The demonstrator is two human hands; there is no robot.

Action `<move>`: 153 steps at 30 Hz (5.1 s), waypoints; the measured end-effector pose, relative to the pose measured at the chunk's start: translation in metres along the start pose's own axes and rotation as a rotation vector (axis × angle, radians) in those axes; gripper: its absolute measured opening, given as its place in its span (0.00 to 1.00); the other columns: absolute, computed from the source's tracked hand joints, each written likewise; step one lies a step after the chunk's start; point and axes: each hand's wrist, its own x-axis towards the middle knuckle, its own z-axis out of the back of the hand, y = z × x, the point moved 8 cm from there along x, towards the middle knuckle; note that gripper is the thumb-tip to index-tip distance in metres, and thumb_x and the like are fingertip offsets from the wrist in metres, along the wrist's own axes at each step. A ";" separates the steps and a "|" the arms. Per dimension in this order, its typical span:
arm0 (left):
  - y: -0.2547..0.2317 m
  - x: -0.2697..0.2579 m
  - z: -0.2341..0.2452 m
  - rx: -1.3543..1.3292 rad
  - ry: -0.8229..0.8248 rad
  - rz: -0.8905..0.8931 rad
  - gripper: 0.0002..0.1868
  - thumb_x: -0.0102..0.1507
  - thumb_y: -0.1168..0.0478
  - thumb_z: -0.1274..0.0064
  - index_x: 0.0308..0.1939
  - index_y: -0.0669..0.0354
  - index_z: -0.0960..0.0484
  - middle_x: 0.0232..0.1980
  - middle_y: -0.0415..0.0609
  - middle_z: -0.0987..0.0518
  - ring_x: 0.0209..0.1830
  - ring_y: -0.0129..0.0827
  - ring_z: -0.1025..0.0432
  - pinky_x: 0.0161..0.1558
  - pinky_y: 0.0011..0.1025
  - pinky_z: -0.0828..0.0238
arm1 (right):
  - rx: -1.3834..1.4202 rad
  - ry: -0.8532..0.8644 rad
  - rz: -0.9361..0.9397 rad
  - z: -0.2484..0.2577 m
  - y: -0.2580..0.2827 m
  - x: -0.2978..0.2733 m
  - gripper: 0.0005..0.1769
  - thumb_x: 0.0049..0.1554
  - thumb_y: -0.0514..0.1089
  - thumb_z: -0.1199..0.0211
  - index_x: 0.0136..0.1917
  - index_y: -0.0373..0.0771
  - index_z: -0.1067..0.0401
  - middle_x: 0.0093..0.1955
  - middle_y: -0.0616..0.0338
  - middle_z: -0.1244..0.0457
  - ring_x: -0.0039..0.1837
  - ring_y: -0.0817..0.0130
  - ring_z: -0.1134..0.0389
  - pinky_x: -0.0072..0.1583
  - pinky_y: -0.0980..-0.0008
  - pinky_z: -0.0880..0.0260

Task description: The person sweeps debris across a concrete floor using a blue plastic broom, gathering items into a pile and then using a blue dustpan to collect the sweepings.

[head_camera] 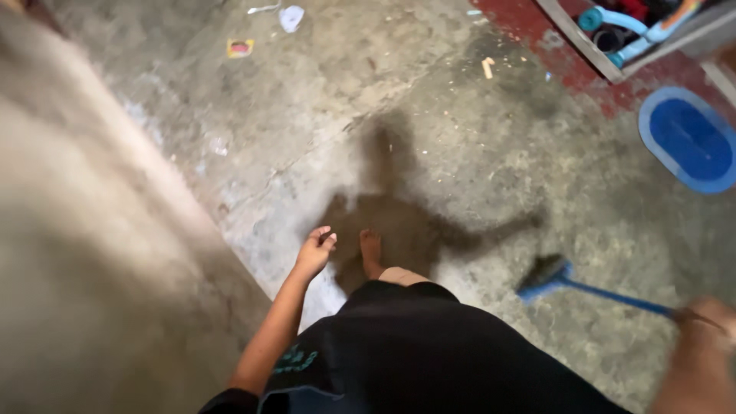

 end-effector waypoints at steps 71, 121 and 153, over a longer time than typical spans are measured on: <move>-0.417 0.495 -0.267 0.634 0.615 -0.319 0.27 0.65 0.46 0.46 0.63 0.58 0.23 0.54 0.58 0.17 0.53 0.42 0.21 0.54 0.37 0.26 | 0.389 0.106 -0.215 0.128 0.223 0.186 0.15 0.57 0.54 0.42 0.48 0.50 0.17 0.50 0.57 0.26 0.54 0.55 0.25 0.50 0.55 0.27; -0.578 0.677 -0.475 0.670 0.609 -0.381 0.24 0.66 0.50 0.45 0.60 0.62 0.21 0.50 0.57 0.16 0.48 0.41 0.21 0.51 0.36 0.26 | 0.585 -0.082 0.449 0.426 0.444 0.328 0.23 0.55 0.64 0.38 0.44 0.43 0.22 0.45 0.52 0.29 0.53 0.50 0.29 0.58 0.49 0.33; -0.525 0.356 -0.993 1.027 1.214 -0.288 0.28 0.68 0.45 0.53 0.68 0.55 0.28 0.58 0.49 0.20 0.54 0.35 0.22 0.49 0.36 0.24 | 0.304 0.391 -0.897 -0.099 -0.255 0.488 0.18 0.67 0.48 0.43 0.59 0.41 0.15 0.58 0.47 0.26 0.62 0.47 0.31 0.57 0.48 0.40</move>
